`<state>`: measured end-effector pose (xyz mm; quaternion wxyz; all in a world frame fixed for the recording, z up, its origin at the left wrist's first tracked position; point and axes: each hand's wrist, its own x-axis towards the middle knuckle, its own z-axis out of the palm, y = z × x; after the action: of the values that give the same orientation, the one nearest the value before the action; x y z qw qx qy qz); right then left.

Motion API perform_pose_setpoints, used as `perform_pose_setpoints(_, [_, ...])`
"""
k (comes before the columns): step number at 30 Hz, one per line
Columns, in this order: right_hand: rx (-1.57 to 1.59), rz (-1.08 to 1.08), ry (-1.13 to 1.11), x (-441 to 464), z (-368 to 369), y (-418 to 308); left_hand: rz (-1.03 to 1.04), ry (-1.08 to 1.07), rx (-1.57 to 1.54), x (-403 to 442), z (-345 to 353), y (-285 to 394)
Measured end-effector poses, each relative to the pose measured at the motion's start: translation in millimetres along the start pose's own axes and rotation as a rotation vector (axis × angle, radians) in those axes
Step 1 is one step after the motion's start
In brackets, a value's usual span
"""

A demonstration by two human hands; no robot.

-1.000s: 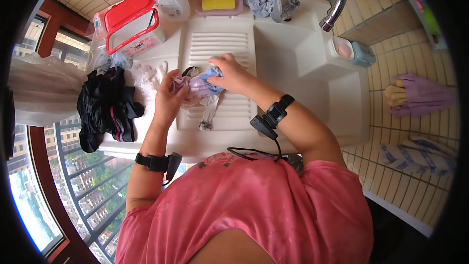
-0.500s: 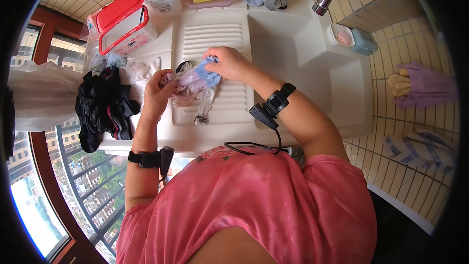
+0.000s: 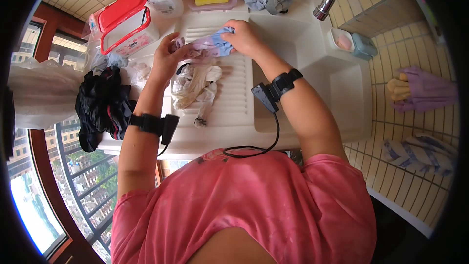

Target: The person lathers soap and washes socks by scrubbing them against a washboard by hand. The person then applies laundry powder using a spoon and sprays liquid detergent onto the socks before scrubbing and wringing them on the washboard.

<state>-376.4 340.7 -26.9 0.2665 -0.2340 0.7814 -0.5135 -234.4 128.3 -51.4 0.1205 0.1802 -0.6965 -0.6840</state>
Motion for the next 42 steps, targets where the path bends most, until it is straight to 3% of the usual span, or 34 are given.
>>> perform_pose_setpoints(1, [0.002,0.003,0.003,3,-2,10,0.006,0.02,0.048,6,1,-11])
perform_pose_setpoints(2, [-0.048,0.017,-0.002,6,-2,24,0.071,0.119,0.308,9,-2,-22])
perform_pose_setpoints(3, [-0.097,0.03,-0.007,8,-3,34,0.074,0.114,0.311,11,-9,-21])
perform_pose_setpoints(4, [-0.093,0.033,-0.003,8,-4,39,0.057,0.105,0.512,7,-17,-20])
perform_pose_setpoints(6, [-0.535,-0.447,0.317,4,-1,49,0.026,0.078,0.777,-11,-24,-13])
perform_pose_setpoints(7, [-0.531,-0.442,0.313,1,4,39,0.019,0.076,0.779,-20,-24,-7])
perform_pose_setpoints(9, [-0.293,-0.274,-0.016,-6,23,18,0.082,-0.096,1.048,-38,-20,1])
perform_pose_setpoints(10, [-0.292,-0.274,-0.017,-14,36,12,0.126,-0.059,1.078,-43,-18,-6])
perform_pose_setpoints(12, [-0.528,-0.578,-0.258,-33,57,2,0.126,-0.003,0.951,-43,-23,-15])
perform_pose_setpoints(13, [-0.533,-0.579,-0.259,-38,58,-1,0.119,0.046,0.824,-44,-28,-17])
perform_pose_setpoints(15, [-0.509,-0.491,-0.449,-48,57,-7,0.001,0.123,0.536,-48,-50,-21])
perform_pose_setpoints(16, [-0.517,-0.259,-0.585,-53,47,-21,-0.085,0.147,0.442,-57,-53,-6])
perform_pose_setpoints(17, [-0.519,-0.261,-0.591,-51,42,-18,-0.169,0.168,0.35,-65,-56,10])
perform_pose_setpoints(18, [-0.446,-0.191,-0.553,-46,36,-11,-0.083,0.112,0.556,-67,-74,-10])
perform_pose_setpoints(20, [-0.381,-0.125,-0.517,-30,26,6,0.009,0.081,0.618,-77,-70,-8])
perform_pose_setpoints(21, [-0.515,-0.284,-0.107,-20,23,18,0.1,0.048,0.684,-81,-66,-5])
perform_pose_setpoints(22, [-0.63,-0.437,0.313,-10,21,29,0.057,0.05,0.77,-83,-58,2])
perform_pose_setpoints(26, [-0.706,-0.293,0.377,15,12,55,0.218,0.121,0.962,-62,-27,12])
perform_pose_setpoints(29, [-0.613,-0.159,0.27,13,25,38,0.344,0.075,0.982,-32,-1,13])
perform_pose_setpoints(31, [-0.425,-0.28,0.239,8,35,24,0.103,-0.149,1.054,-13,9,9])
perform_pose_setpoints(34, [-0.431,-0.338,0.12,10,68,30,0.112,-0.151,0.937,9,13,-27])
perform_pose_setpoints(35, [-0.663,-0.385,0.08,11,85,41,0.094,-0.147,0.845,14,16,-32])
perform_pose_setpoints(37, [-0.812,-0.57,0.106,12,86,39,0.116,-0.117,0.872,8,23,-34])
perform_pose_setpoints(39, [-1.007,-0.345,0.065,49,73,27,0.138,-0.099,0.902,-2,26,-34])
perform_pose_setpoints(40, [-0.982,-0.272,0.167,67,69,21,0.091,-0.118,0.871,-3,28,-30])
perform_pose_setpoints(42, [-0.93,-0.255,0.152,76,75,20,0.04,-0.145,0.842,-5,28,-28])
